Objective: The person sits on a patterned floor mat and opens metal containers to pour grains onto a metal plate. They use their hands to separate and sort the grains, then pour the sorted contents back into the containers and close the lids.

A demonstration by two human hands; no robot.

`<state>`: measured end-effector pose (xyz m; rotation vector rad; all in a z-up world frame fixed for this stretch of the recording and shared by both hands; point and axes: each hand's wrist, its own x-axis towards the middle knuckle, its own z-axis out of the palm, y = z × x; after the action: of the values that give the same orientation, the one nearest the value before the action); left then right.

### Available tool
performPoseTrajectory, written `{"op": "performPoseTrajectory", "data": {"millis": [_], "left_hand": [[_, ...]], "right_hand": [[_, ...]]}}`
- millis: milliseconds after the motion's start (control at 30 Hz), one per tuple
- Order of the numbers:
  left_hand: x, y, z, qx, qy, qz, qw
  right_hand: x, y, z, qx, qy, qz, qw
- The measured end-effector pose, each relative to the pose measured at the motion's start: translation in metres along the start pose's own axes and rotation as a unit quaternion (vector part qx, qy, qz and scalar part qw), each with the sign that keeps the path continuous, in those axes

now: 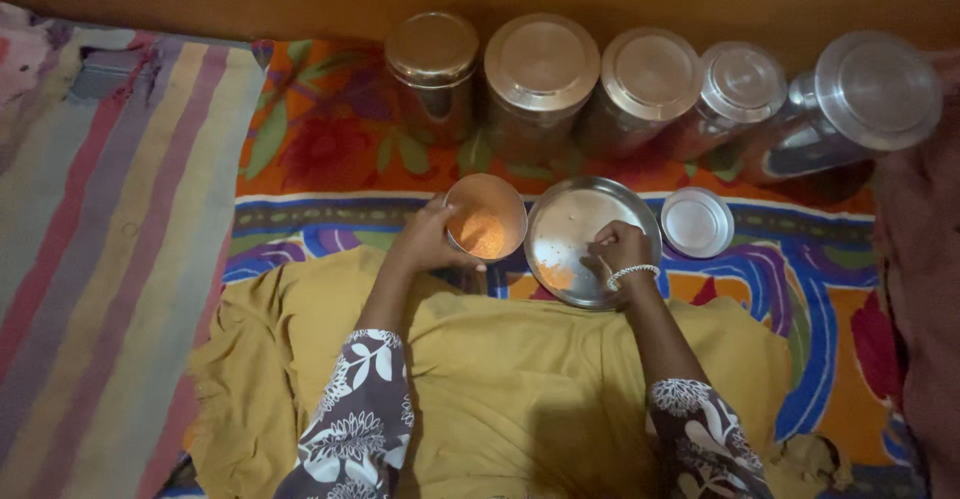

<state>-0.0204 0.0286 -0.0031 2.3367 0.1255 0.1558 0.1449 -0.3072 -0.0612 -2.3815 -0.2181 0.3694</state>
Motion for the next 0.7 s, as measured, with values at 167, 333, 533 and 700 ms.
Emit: {"op": "performPoseTrajectory", "data": {"millis": [167,333,533,700], "left_hand": [[-0.010,0.001,0.006,-0.035,0.010,-0.053,0.998],[-0.013,0.006,0.011,-0.027,0.075,0.011,0.997],[-0.016,0.008,0.018,-0.070,0.097,0.031,0.992],[-0.015,0.010,0.031,-0.084,0.055,-0.019,0.995]], "right_hand": [[0.003,0.012,-0.010,-0.162,0.136,-0.083,0.974],[0.028,0.056,-0.027,-0.200,0.146,0.148,0.957],[0.067,0.105,-0.032,-0.325,-0.048,0.137,0.935],[0.055,0.099,-0.037,-0.217,-0.006,0.169,0.961]]}}
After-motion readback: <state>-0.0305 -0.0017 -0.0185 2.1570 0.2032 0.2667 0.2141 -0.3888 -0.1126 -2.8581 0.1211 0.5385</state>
